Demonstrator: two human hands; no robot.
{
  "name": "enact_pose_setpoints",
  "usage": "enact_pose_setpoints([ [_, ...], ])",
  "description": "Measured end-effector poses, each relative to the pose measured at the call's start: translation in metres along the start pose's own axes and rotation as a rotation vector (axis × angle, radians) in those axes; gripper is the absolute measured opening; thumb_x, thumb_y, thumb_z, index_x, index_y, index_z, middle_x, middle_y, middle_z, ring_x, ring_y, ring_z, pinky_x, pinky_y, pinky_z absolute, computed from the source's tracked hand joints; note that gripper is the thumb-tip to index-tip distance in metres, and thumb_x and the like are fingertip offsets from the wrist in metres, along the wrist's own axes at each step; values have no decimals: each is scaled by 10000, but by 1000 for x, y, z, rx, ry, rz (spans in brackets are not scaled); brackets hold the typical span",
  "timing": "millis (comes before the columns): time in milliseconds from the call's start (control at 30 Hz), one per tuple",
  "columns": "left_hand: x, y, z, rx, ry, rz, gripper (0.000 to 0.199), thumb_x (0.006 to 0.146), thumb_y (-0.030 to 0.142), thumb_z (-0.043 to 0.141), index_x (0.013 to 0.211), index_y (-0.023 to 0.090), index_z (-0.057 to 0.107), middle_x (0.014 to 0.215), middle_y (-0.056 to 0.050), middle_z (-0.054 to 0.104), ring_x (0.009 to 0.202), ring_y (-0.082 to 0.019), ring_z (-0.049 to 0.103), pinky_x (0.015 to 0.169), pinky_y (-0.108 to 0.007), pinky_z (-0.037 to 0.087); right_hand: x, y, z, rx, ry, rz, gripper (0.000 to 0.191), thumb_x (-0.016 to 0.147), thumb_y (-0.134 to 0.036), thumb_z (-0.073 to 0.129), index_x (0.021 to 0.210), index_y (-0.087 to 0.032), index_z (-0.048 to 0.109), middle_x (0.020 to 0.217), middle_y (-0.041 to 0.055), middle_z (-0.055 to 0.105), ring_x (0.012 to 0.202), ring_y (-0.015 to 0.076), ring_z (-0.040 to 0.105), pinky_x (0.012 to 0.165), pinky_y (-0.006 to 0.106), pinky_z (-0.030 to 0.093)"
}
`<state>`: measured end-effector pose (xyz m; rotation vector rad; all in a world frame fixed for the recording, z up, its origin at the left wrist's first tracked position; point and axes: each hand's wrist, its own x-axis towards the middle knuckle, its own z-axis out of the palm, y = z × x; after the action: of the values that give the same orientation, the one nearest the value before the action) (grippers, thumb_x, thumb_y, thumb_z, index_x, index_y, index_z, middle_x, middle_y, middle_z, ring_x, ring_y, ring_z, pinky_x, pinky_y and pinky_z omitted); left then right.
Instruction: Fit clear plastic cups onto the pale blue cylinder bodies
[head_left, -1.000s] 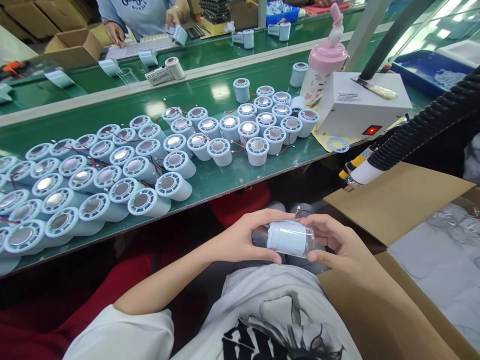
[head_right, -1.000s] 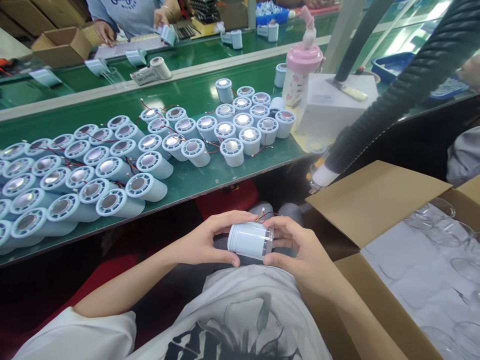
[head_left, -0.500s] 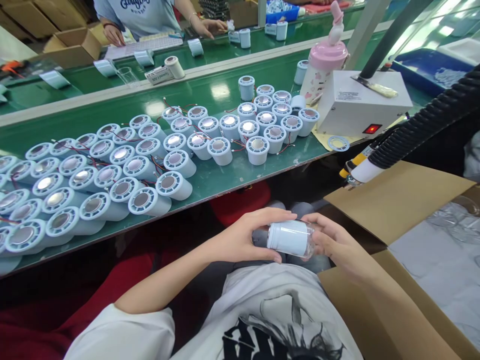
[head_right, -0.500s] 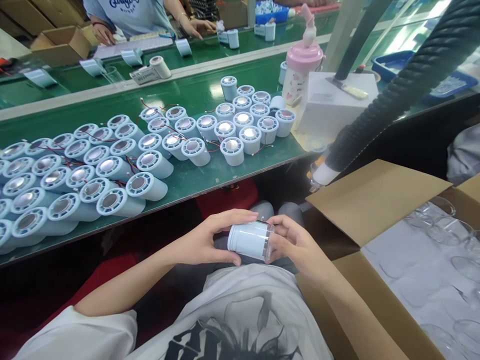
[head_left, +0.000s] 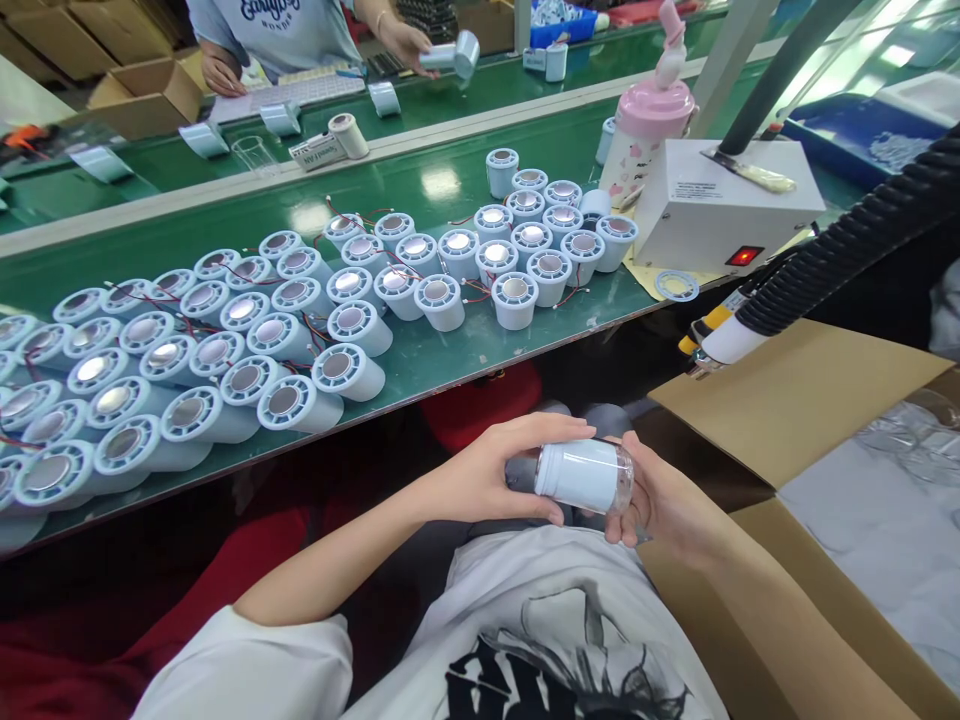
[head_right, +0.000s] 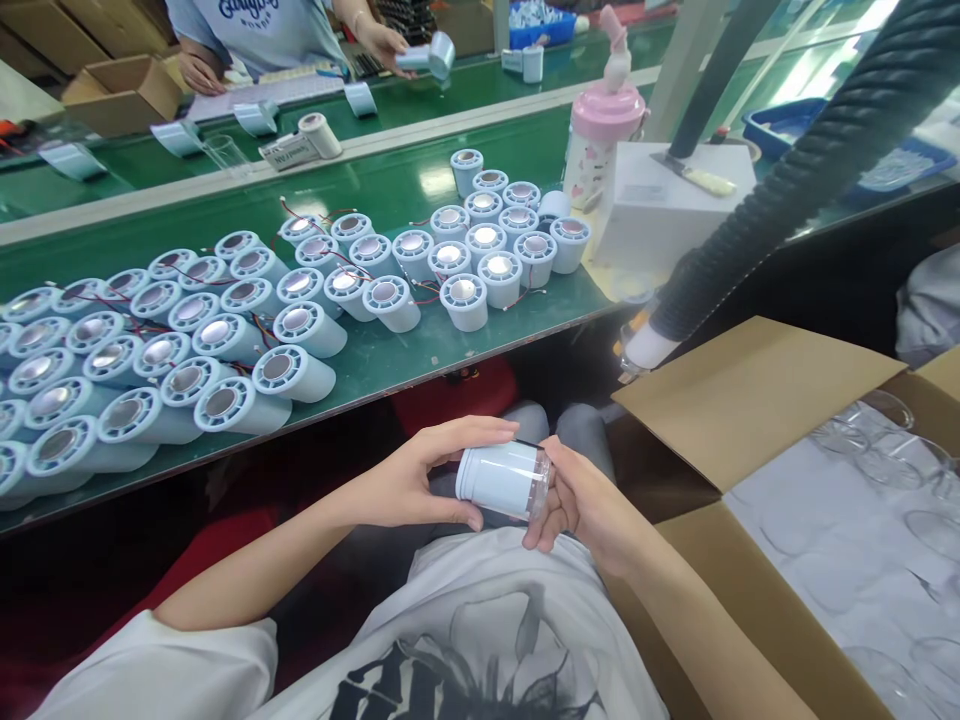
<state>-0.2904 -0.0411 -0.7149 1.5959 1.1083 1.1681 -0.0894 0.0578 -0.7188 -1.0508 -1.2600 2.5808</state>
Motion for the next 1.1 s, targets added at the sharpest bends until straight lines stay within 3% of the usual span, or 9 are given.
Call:
enact_pose_setpoints([
  [200,0,-2,1,-3,-14,-17,738,672,245,839,1346,289,544,1434,-117,499,1345,-302,444,1022,-390,468,-1,-1,-2,60,-43,139,676,1016,-531,145,862,-94,636,577,104,692,378,81,614,379,94,449],
  [400,-1,6,7,-18,-3,-99,621,752,243,772,1324,270,532,1335,-109,532,1229,-254,535,899,-313,541,-3,3,-3,20,-87,161,716,985,-605,158,794,-103,632,593,77,654,392,90,607,339,114,429],
  [500,-1,9,10,-79,14,-203,636,761,279,763,1339,244,500,1308,-112,534,1176,-245,562,922,-340,541,-4,12,-9,-162,-33,-115,659,905,-725,272,932,-148,590,664,55,647,431,115,600,332,157,429],
  [567,-2,10,10,-143,23,-270,657,760,299,763,1349,242,479,1284,-109,544,1127,-242,587,906,-354,550,-5,17,-16,-350,48,-441,616,838,-734,461,1136,-199,537,966,103,676,649,171,671,460,232,537],
  [633,-2,10,10,-212,27,-320,659,767,309,754,1352,244,460,1261,-106,560,1088,-242,608,879,-362,558,-7,19,-23,-621,113,-769,668,801,-598,660,1341,-283,425,1366,137,513,1051,266,634,790,387,591],
  [733,-1,10,10,-296,9,-376,657,783,332,736,1359,235,435,1192,-107,600,988,-239,652,801,-370,576,-10,19,-29,-1027,84,-1064,641,854,-212,688,1397,-409,409,1527,44,368,1360,293,400,1098,513,383],
  [833,0,10,9,-303,-40,-378,728,772,358,747,1407,244,409,1148,-107,630,902,-230,677,761,-374,582,-13,17,-27,-1003,44,-962,576,858,-110,644,1341,-396,512,1439,34,498,1311,277,472,1075,470,427],
  [1000,-2,14,5,-267,-68,-264,743,748,242,776,1416,279,452,1402,-117,509,1209,-269,565,1009,-404,486,-19,13,-15,-374,-49,-464,502,835,-285,712,1304,-378,556,1220,23,658,1029,244,662,845,368,581],
  [1100,-4,11,4,-368,-73,-324,724,774,200,749,1425,274,441,1390,-114,532,1214,-260,572,1016,-410,480,-20,12,-15,-361,-25,-416,474,789,-249,754,1232,-365,632,1153,5,682,936,211,676,821,333,576],
])
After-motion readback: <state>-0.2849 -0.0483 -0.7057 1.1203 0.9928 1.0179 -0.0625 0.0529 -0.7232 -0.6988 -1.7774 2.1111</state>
